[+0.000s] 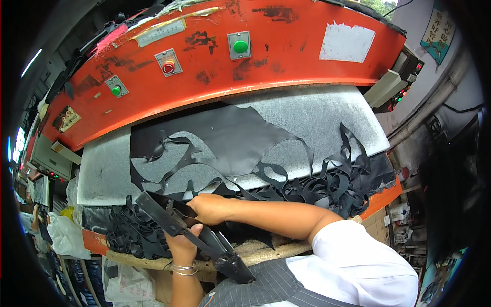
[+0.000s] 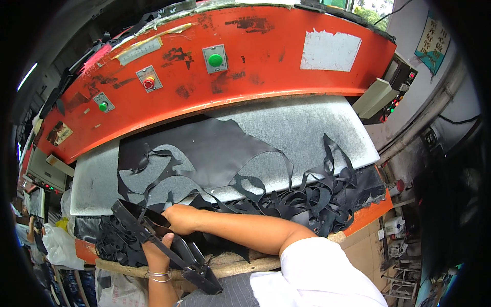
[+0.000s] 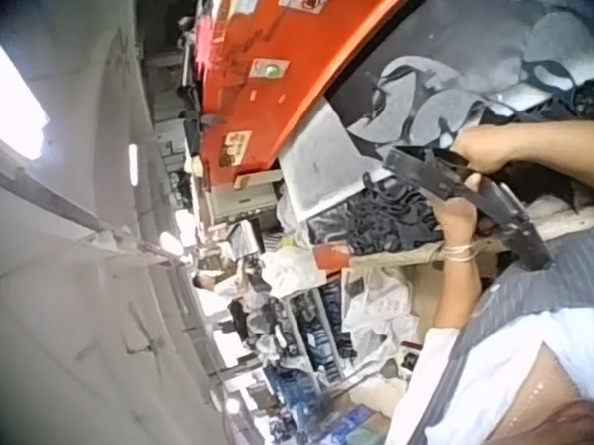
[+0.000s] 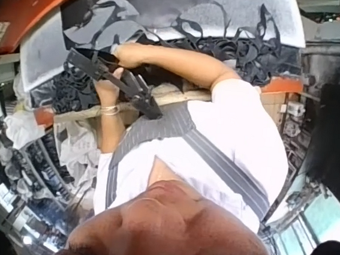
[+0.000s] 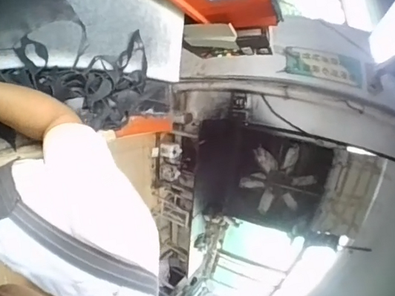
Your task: Cutting shoe components from leather sheets using a manual die press machine.
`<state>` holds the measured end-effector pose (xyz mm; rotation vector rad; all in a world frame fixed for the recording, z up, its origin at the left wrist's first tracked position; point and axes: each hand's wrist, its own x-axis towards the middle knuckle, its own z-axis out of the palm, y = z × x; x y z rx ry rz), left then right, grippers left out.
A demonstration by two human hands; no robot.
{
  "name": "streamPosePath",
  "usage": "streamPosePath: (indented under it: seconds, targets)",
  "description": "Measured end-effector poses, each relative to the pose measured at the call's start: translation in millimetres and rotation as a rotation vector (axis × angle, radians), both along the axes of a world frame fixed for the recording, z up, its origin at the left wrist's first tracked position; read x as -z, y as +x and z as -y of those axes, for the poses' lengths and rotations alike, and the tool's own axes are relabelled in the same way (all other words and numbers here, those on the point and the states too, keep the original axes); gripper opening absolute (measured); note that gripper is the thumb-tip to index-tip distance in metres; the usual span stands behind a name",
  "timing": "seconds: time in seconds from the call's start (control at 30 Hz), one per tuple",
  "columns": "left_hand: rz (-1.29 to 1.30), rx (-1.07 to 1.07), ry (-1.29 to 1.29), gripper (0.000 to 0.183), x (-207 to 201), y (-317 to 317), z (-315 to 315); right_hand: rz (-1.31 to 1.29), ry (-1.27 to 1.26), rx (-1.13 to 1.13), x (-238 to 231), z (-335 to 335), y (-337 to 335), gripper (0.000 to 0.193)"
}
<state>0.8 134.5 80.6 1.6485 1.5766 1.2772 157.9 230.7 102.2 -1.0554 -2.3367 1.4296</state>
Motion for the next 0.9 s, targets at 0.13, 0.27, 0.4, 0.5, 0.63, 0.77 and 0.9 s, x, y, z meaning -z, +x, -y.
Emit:
streamPosePath:
  seconds: [0.13,0.27,0.4,0.5,0.63,0.77,0.9]
  targets:
    - [0.036,0.049,-0.233,0.047,-9.1,-31.8,10.8,-0.09,0.02,-0.076,20.6,-1.0,-21.2,0.036]
    - [0.298,0.023,-0.294,0.044,11.6,-74.4,29.9,-0.051,0.155,-0.206,16.0,-5.2,-49.2,0.034]
    - [0.373,-0.107,-0.355,0.052,19.5,-115.0,44.9,0.067,0.196,-0.187,14.5,-24.0,-69.4,0.037]
    - [0.069,-0.421,-0.305,0.054,17.6,-194.0,63.6,0.088,0.267,-0.038,11.3,-61.2,-67.4,0.033]
    - [0.27,-0.83,-0.05,0.048,23.8,-315.3,95.7,0.141,0.437,-0.023,14.8,-90.4,-72.1,0.034]
    - [1.119,-0.403,0.221,0.029,-31.5,-351.5,103.2,0.356,0.416,-0.219,12.2,-64.5,-107.4,0.028]
    - [1.31,-0.075,0.332,0.025,-25.9,-365.9,82.0,0.341,0.347,-0.338,-1.7,-64.7,-126.8,0.026]
